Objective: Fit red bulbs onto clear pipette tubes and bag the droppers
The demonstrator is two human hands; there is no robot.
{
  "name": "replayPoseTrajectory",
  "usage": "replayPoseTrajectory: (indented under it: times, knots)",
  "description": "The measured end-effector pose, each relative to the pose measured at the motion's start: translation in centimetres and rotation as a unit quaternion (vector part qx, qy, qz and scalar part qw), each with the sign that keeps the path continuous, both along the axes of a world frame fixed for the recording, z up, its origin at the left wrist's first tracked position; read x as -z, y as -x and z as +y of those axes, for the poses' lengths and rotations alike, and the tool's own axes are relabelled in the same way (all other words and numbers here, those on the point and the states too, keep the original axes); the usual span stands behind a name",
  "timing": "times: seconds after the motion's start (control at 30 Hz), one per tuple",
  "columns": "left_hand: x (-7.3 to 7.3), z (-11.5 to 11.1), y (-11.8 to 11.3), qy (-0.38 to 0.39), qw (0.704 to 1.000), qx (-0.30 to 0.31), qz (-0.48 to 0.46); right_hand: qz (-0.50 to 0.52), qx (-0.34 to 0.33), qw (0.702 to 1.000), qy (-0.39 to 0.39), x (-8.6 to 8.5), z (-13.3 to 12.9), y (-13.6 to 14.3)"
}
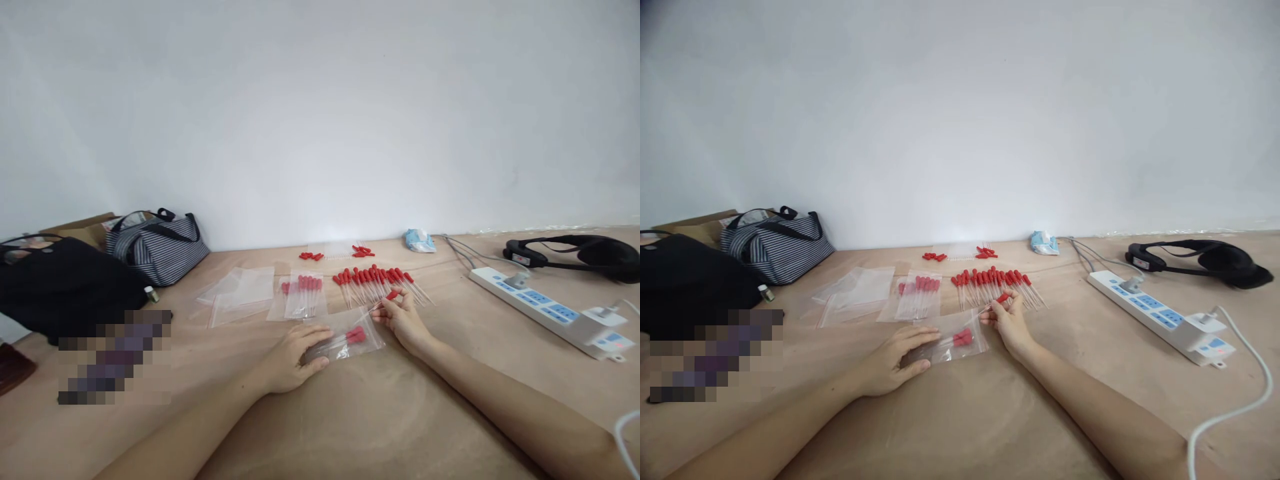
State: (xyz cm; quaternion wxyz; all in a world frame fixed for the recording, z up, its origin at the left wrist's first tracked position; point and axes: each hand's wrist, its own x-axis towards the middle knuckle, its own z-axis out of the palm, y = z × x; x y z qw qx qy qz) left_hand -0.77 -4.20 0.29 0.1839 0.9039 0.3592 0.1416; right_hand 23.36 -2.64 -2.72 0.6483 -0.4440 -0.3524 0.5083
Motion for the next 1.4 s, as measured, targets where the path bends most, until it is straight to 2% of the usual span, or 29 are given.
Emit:
replayPoseTrajectory:
  times: [0.23,0.43,0.5,0.67,0.73,0.8,0.9,0.97,1.03,1.1,1.17,1.23,1.33,1.4]
  knots:
    - [-0.1,-0.1,0.0,-0.003,1.000,0.001,-0.022,-0.015,-0.053,0.997,0.044,-0.1,-0.7,1.3]
    - [0.0,-0.1,0.0,-0.006,1.000,0.007,-0.019,-0.072,-0.142,0.985,0.065,-0.3,-0.8,1.1]
    - [0.0,-0.1,0.0,-0.006,1.000,0.004,-0.016,-0.087,-0.137,0.985,0.063,-0.1,-0.6,1.0]
    - [-0.1,-0.1,0.0,-0.003,1.000,0.002,-0.013,-0.144,-0.072,0.987,0.019,0.2,-0.5,1.4]
    - [-0.1,-0.1,0.0,-0.005,1.000,0.002,-0.013,-0.166,-0.095,0.981,0.000,0.1,-0.6,1.7]
    - [-0.1,-0.1,0.0,-0.008,1.000,0.002,-0.012,-0.176,-0.146,0.973,-0.016,-0.1,-0.9,1.9]
    - [-0.2,-0.1,0.0,-0.010,1.000,0.005,-0.012,-0.186,-0.189,0.964,-0.002,-0.2,-1.0,1.8]
    - [-0.1,0.0,0.0,-0.011,1.000,0.009,-0.010,-0.206,-0.176,0.962,0.018,-0.1,-0.7,1.4]
    - [-0.1,0.0,0.0,-0.012,1.000,0.009,-0.006,-0.257,-0.129,0.958,0.010,0.0,0.1,0.4]
    - [0.0,0.1,0.0,-0.011,1.000,0.007,-0.003,-0.352,-0.042,0.935,-0.024,-0.2,1.1,-1.1]
    - [-0.1,0.1,0.0,-0.011,1.000,0.007,-0.001,-0.471,0.067,0.878,-0.044,-0.7,2.4,-3.3]
    - [-0.1,0.1,0.0,-0.012,1.000,0.009,0.003,-0.558,0.151,0.816,0.013,-1.2,3.6,-5.8]
    - [-0.2,0.0,0.0,-0.016,1.000,0.008,0.013,-0.628,0.186,0.745,0.126,-1.3,5.0,-9.2]
    - [-0.3,0.0,-0.1,-0.017,1.000,0.007,0.019,-0.635,0.176,0.731,0.175,-0.7,5.6,-10.7]
